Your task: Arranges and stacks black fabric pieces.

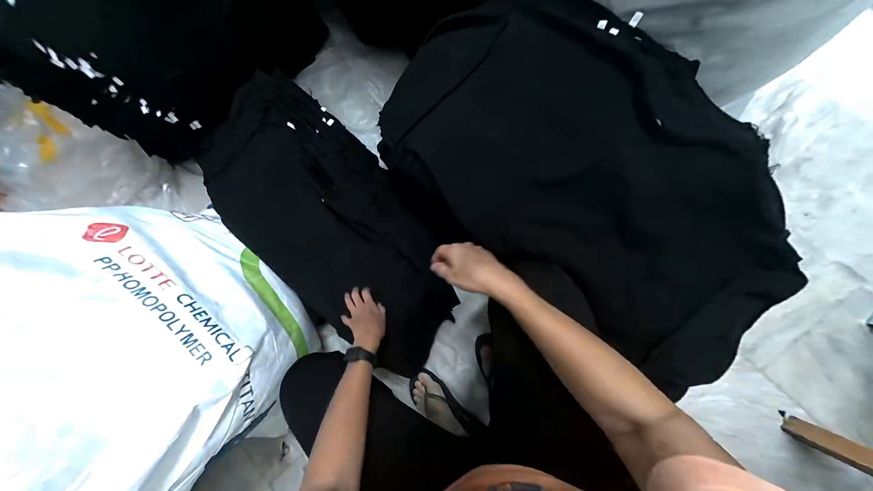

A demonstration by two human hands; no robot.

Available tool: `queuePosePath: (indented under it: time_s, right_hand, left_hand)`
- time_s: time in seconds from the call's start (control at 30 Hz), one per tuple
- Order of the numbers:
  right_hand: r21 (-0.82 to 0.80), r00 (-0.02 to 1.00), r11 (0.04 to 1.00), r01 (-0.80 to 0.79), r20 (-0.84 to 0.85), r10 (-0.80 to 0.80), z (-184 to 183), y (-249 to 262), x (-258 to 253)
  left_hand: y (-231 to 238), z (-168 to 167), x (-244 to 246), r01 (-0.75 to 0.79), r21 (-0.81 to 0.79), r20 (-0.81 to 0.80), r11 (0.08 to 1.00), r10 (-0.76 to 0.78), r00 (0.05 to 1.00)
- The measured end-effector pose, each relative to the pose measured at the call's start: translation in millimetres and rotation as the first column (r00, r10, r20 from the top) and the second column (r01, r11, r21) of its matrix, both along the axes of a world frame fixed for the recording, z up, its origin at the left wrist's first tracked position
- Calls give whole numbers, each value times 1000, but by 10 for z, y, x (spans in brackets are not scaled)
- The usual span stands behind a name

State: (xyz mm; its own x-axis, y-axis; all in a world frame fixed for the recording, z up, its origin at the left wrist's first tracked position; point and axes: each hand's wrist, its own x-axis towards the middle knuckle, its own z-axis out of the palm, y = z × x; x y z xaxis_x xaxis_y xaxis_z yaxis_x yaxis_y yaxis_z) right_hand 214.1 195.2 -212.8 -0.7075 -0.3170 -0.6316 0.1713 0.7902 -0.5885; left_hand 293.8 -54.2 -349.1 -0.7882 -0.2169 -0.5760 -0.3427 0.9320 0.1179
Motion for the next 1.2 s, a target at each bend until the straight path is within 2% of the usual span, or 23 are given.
queuePosePath:
  time_s: [0.07,0.13,0.2,0.27,0.3,0.37,0.43,0.47,0.5,0.53,0.63,0.7,0.8,0.87,0.9,0.97,1.0,1.03,1.1,1.2]
  right_hand:
    - [60,978,983,-171,129,163,-218,-329,-150]
    - [138,968,967,-215,164,192,-381,-445,-207]
    - [180,974,971,-157,191,122,-546,-392,-199]
    - [209,976,975,-74,214,28,-684,-331,-181]
    - [208,974,978,-28,228,-21,-740,-339,-168]
    - [182,959,981,61,263,-108,-850,-380,-160]
    - [131,951,988,78,287,-113,-911,-397,-169]
    - [103,950,992,68,298,-96,-927,-407,-162]
    - [83,947,995,61,311,-84,-939,-419,-165]
    - [77,944,995,66,319,-88,-958,-425,-176]
    - [53,924,986,159,343,-167,-1076,-403,-180]
    - [-65,887,967,248,417,-199,-1161,-414,-115]
    - [-232,845,932,278,521,-123,-1130,-441,-64]
    - [-267,826,931,249,560,-60,-1076,-419,-62]
    - [-240,828,954,180,561,-15,-1049,-421,-34]
    - [-87,863,992,-93,489,123,-990,-449,-48]
    - [14,873,973,-232,444,202,-957,-471,-49]
    - [102,871,935,-339,410,271,-904,-489,-36]
    - [189,838,867,-461,413,356,-838,-496,-1]
    - [173,764,794,-583,450,463,-737,-518,80]
  left_hand:
    - [-4,169,43,1,-5,143,1000,-1,990]
    - [-142,341,-49,-30,65,198,997,17,980]
    - [-296,490,-145,-112,117,180,987,90,979]
    - [-508,486,-169,-272,127,57,954,267,962]
    - [-651,409,-137,-379,118,6,918,381,925]
    - [-832,216,-78,-621,158,17,768,626,779]
    - [-789,100,-110,-802,297,139,518,808,573]
    - [-742,24,-127,-841,347,157,415,858,488]
    - [-701,-47,-136,-855,382,143,351,892,430]
    - [-672,-97,-137,-854,398,115,334,905,408]
    - [-661,-87,-89,-797,417,29,437,870,492]
    - [-693,161,-84,-761,483,30,434,860,510]
    - [-861,618,-212,-709,497,23,500,809,587]
    - [-1062,614,-200,-706,433,33,561,772,634]
    - [-1149,536,-131,-696,347,34,629,733,679]
    - [-1127,440,-32,-561,92,-9,823,564,826]
    - [-1028,443,-7,-454,-11,-31,891,453,891]
    - [-887,457,6,-374,-21,-90,927,371,924]
    - [-498,484,-10,-264,160,-221,951,295,929]
    - [164,512,-108,-309,440,-146,843,406,902]
